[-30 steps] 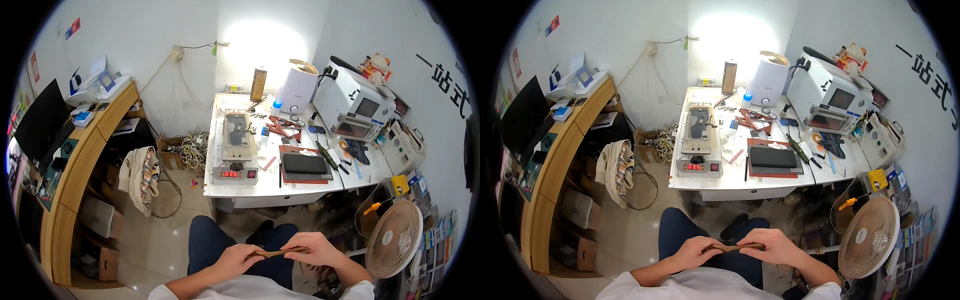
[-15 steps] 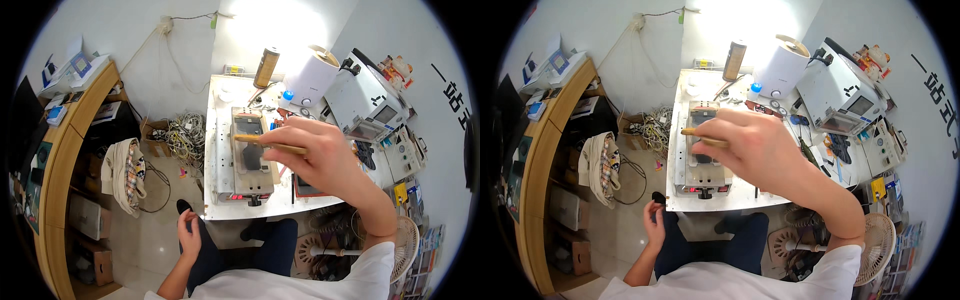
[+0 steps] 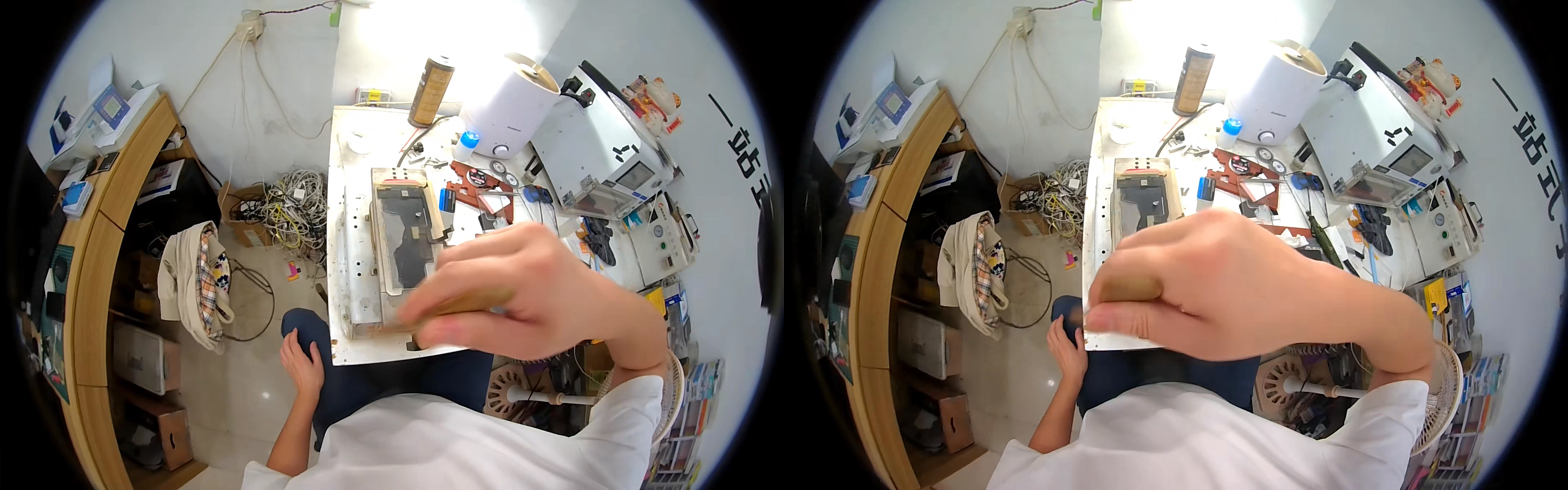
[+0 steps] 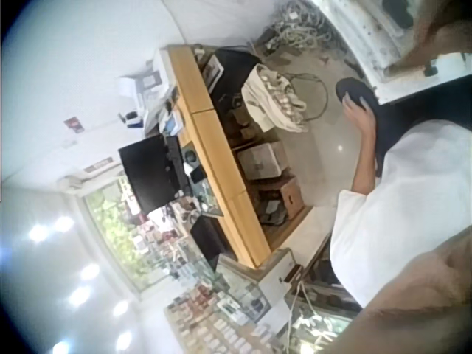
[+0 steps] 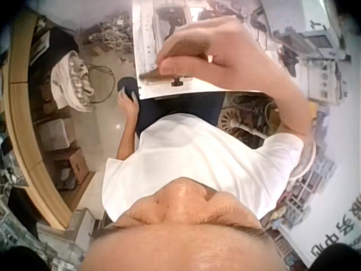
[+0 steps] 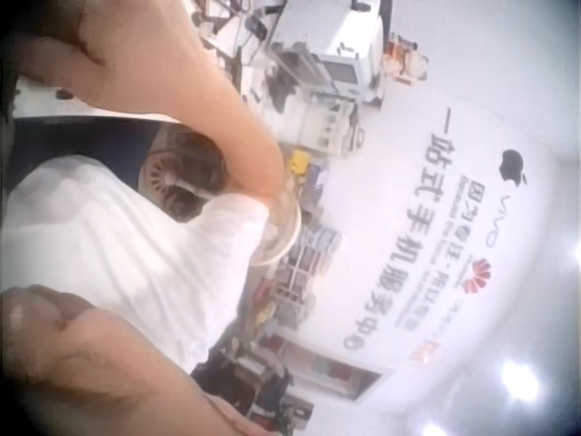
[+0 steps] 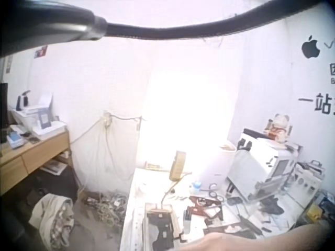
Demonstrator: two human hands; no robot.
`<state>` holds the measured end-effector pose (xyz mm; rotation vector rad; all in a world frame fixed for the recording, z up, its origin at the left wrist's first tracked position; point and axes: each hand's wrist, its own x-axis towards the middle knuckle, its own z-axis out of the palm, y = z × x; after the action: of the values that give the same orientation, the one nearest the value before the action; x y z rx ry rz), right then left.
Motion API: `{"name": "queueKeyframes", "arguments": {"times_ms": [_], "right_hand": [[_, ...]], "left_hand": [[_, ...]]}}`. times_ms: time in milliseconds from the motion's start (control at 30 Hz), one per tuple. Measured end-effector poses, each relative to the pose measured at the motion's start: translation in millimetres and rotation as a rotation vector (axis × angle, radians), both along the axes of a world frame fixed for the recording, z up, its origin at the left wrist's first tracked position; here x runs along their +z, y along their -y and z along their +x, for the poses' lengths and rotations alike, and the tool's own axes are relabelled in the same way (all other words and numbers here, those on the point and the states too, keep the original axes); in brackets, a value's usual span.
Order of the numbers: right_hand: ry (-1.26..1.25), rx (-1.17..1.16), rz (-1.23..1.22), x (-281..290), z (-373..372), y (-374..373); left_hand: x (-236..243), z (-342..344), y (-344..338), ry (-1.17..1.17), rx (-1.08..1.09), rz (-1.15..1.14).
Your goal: The person cleans a disassembled electronic device using a white cloth and a brush. They then use a soldering iron to work on the device's internal components, followed by further cleaning with the cloth. The person handles the device and tools with care throughout the process.
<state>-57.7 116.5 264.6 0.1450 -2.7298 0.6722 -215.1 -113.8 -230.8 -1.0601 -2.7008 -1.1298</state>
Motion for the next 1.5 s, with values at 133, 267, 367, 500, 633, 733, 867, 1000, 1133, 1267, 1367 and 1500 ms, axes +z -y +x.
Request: {"name": "queueKeyframes", "arguments": {"times_ms": [133,267,367,500,633,733,867,1000,1133,1267,1367,1500], "right_hand": [[0.038,-0.269,-0.461,19.2,-6.5,-29.9],[0.188,-0.425,-0.505,5.6,-45.9,-87.7],[0.239,-0.459,-0.517,-10.4,-61.5,-114.1],[0.073,-0.484,-0.504,-8.9,-72.9,-130.9],[-0.043,-0.502,-0.516,-4.8,-65.5,-122.7],[0.025,-0.523,-0.537,-13.0,-51.9,-111.0],[0.017,-0.677,-0.368,-11.1,-39.8,-116.3],[-0.144,-0.647,-0.418,-7.6,-33.6,-119.3],[-0.033,-0.600,-0.440,-22.9,-28.2,-114.3],[-0.113,-0.765,-0.147,-20.8,-20.3,-133.0],[-0.241,-0.747,-0.208,-17.7,-10.8,-132.1],[-0.047,-0.424,-0.596,-23.6,-9.0,-121.3]], "left_hand": [[15.1,-1.0,-6.9,0.091,-0.001,0.040],[81.0,-6.7,-27.9,0.295,0.062,0.366],[163.9,-15.3,-47.9,0.097,-0.147,0.625],[265.6,-24.2,-70.3,-0.188,-0.559,0.686],[311.5,-21.4,-90.7,-0.266,-0.822,0.518],[317.3,-19.3,-99.8,-0.280,-0.885,0.430],[312.8,-17.7,-104.1,-0.263,-0.910,0.420],[310.2,-17.3,-104.0,-0.228,-0.916,0.423],[310.0,-17.2,-104.2,-0.227,-0.905,0.421],[309.4,-16.9,-104.5,-0.222,-0.897,0.436],[309.1,-17.3,-105.1,-0.222,-0.893,0.446],[311.3,-17.2,-103.6,-0.217,-0.884,0.433]]}}
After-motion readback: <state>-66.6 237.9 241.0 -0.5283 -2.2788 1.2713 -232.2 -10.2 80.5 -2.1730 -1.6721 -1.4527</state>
